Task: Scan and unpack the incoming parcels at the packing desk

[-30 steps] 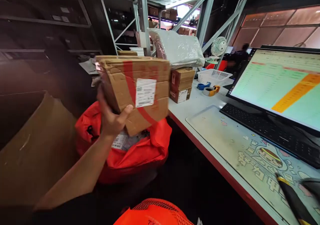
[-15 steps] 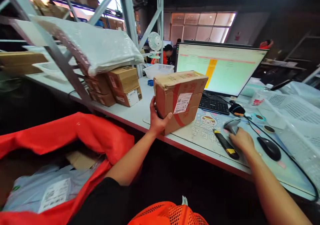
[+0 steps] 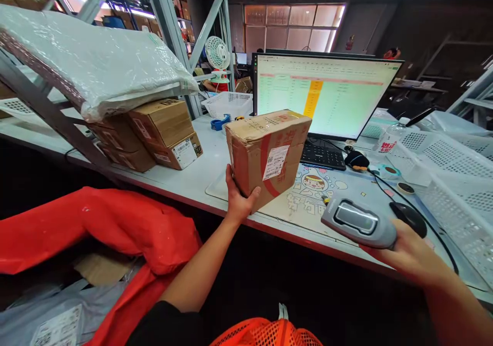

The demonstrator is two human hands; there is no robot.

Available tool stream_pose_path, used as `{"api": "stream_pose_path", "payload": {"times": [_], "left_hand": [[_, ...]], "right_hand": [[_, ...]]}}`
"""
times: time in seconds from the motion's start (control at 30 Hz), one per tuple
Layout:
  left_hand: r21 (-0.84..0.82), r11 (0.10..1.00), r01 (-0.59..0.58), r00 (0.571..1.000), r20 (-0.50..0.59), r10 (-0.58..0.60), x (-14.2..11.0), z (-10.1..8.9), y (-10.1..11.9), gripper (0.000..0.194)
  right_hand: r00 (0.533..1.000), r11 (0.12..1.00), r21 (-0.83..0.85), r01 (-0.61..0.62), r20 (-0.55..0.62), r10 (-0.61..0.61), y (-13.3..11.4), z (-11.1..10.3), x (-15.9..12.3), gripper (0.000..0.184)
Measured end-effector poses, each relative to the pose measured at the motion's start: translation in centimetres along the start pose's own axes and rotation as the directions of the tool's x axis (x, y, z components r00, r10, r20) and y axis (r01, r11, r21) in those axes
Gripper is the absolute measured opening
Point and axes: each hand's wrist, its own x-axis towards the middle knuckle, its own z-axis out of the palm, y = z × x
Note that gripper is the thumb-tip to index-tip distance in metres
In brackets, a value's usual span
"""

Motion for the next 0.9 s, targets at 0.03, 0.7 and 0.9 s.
{"api": "stream_pose_path", "payload": {"times": [0.03,0.7,0.9], "left_hand": [[0.016,1.0,0.025,0.999,0.02,-0.025,-0.3,-0.2,0.0,0.119],[0.133,0.932,0.338,0.901,0.24,-0.361,0.1,-4.3,-2.7,0.107],[0.21,0.927,0.312,0.911,0.209,-0.354,0.1,-4.3,-2.9,0.11]], "right_hand": [[1.0,1.0,-0.013,-0.011,-0.006,0.011,0.1,0.2,0.5,0.039],[0.842,0.672,-0.541,-0.505,-0.479,0.248,10.6,-0.4,11.7,0.06],[0.913,0.757,-0.514,-0.404,-0.273,0.303,7.0,0.1,22.4,0.057]]}}
